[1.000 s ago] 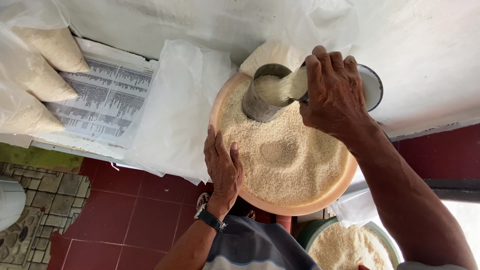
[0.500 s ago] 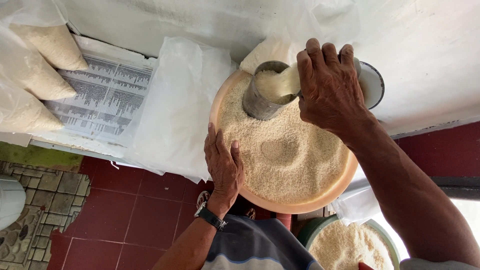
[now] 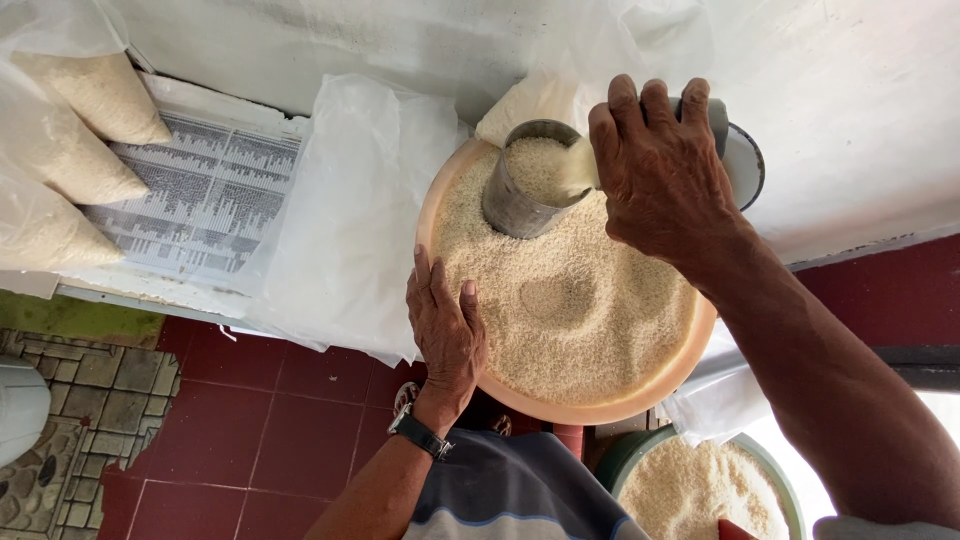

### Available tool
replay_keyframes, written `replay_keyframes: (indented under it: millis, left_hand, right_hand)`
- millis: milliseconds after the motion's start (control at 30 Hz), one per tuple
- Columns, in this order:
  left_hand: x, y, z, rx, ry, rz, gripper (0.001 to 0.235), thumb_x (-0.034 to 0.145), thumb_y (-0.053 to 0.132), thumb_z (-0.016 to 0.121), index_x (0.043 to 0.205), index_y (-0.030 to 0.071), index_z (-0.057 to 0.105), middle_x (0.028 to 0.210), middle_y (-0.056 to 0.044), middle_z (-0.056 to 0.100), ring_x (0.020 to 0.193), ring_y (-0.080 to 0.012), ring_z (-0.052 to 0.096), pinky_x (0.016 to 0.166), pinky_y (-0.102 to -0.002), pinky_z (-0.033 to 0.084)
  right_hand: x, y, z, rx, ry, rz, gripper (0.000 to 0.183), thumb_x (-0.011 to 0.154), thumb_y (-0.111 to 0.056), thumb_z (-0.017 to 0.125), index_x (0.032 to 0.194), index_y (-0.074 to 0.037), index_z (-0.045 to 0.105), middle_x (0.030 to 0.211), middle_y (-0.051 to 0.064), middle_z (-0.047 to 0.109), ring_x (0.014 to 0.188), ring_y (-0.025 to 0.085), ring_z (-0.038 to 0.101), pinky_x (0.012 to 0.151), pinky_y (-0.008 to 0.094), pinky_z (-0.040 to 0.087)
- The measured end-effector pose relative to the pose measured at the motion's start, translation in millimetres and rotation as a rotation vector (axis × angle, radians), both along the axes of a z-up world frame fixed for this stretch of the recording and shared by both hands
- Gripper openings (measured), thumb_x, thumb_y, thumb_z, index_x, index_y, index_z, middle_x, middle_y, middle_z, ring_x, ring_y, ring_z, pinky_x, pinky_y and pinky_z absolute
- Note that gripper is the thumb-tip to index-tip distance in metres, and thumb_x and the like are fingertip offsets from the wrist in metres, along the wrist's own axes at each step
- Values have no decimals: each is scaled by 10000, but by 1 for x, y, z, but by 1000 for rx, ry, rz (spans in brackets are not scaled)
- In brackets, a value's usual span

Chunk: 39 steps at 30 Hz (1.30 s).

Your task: Measuring rice from a large bowl using metal cups and a leveling tool, then pouring it into a plastic bag.

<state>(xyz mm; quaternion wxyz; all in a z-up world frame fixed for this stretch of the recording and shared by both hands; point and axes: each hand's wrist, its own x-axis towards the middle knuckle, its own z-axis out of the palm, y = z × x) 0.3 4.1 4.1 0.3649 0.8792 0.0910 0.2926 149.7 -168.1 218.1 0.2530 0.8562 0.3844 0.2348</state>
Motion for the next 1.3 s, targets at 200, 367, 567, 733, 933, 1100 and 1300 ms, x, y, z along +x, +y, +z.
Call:
replay_keyframes:
  millis: [200,367,567,733,933,1100,1300]
  left_hand:
    - [-1,-1,1,-33,6,-13,490,1124,294,444,1445,-76,452,1657,-255,288,1500,-455,402,1238,-565,366]
    - [0,-1,1,-19,9,-9,477,1120,283,457,1437,-74,461,1652,-262,298,1487,-458,425,1222,-580,376]
    - [-1,0,3,-48,28,-18,496,1120,293,437,1447,-79,459,1653,-264,297,1492,-450,411,1232,-569,352]
    - [-1,-1,1,-47,30,-8,496,1122,308,438,1458,-56,452,1659,-248,299,1470,-479,427,1221,-578,364]
    - [0,-1,-1,-31,13,-3,488,1119,296,457,1454,-59,461,1656,-253,303,1473,-472,438,1231,-570,363]
    - [0,1,0,-27,33,-19,484,1117,290,456,1452,-59,453,1658,-259,294,1483,-470,413,1226,-567,356]
    - [-2,2,0,-42,38,-41,488,1124,303,428,1470,-42,442,1667,-239,281,1456,-498,420,1222,-587,365]
  right_hand:
    - [-2,7,9,-4,-49,40,689,563,-182,717,1210,-1,563,1346,237,579,1094,375,579,965,588,450]
    - [0,9,12,-5,-32,50,756,505,-191,735,1216,-2,568,1343,242,571,1078,368,570,943,569,435]
    - [-2,9,10,-113,-77,52,857,439,-245,816,1235,-28,582,1331,201,564,1124,342,577,961,582,465]
    - [-4,15,18,-172,-127,47,980,372,-386,856,1249,-43,583,1345,187,561,1151,335,569,988,569,457]
    - [-1,16,21,-184,-172,66,858,446,-315,827,1231,-45,610,1347,188,584,1150,342,571,1007,573,438]
    - [-4,15,23,-234,-203,38,989,395,-473,857,1265,-68,619,1358,170,590,1161,325,574,1025,564,432]
    - [-16,14,31,-272,-324,70,344,949,-241,707,1246,-76,653,1330,167,601,1208,344,570,1102,577,390]
